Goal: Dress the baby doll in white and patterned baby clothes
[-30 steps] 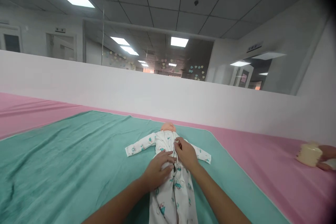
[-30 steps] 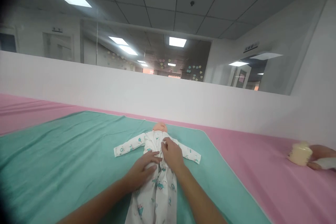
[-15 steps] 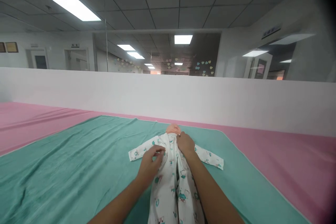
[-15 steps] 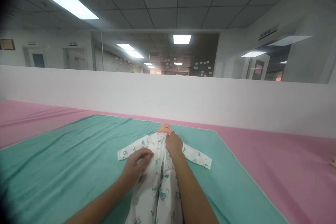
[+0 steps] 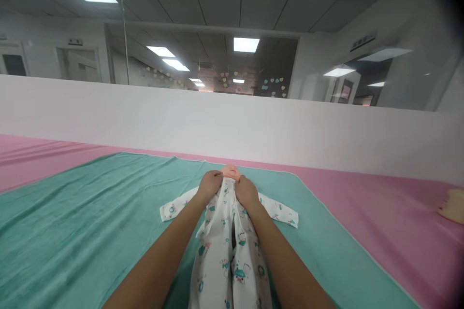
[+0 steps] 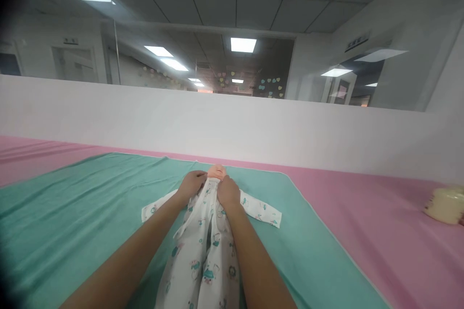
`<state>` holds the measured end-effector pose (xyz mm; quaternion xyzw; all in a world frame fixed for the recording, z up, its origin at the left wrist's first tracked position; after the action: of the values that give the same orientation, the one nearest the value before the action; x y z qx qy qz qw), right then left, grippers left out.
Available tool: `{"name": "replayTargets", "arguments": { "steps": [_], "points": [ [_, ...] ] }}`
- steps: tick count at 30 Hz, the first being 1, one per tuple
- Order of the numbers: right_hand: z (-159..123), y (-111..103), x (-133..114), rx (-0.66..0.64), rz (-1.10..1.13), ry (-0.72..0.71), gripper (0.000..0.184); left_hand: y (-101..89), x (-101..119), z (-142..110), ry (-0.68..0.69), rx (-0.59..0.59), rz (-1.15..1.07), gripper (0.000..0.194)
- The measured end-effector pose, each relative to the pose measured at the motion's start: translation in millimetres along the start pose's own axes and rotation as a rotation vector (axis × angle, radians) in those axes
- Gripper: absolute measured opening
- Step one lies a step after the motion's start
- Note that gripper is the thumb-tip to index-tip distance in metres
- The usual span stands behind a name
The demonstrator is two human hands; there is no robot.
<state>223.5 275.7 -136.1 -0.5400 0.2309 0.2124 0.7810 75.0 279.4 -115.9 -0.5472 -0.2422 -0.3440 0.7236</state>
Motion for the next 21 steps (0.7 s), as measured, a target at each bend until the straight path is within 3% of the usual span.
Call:
{"name": "replayTargets", "arguments": {
  "steps": [5,10,14,21],
  "points": [
    [1.8,-4.7,0.4,0.07,0.102,-0.005,0.025,8.9,5.8,-4.6,0.067,-0.093,-0.254,0.04],
    [6.8,-12.6,6.6,0.139,0.284,0.059,0.025,4.4,-7.0,1.2,0.012,0.044,0.012,0.027],
    [5.2,-14.0,-4.4,0.185,0.423,0.039,0.028,9.3,-11.4,4.8,0.021,0.024,0.11,0.016],
    [-5.7,-6.4,-17.2,0.212,0.534,-0.007,0.025,16.1,-12.9,3.2,0.026,0.021,0.172,0.015]
  ]
}}
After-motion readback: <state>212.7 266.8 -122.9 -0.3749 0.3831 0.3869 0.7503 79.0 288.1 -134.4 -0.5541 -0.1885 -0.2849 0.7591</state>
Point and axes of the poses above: each hand's wrist, its own z-axis towards the middle knuckle, its own y-axis out of the palm, x = y × z, the point moved 6 cm from there along z, towards the middle knuckle, and after that the axes turned 12 degrees about z, right-handed, at the moved point
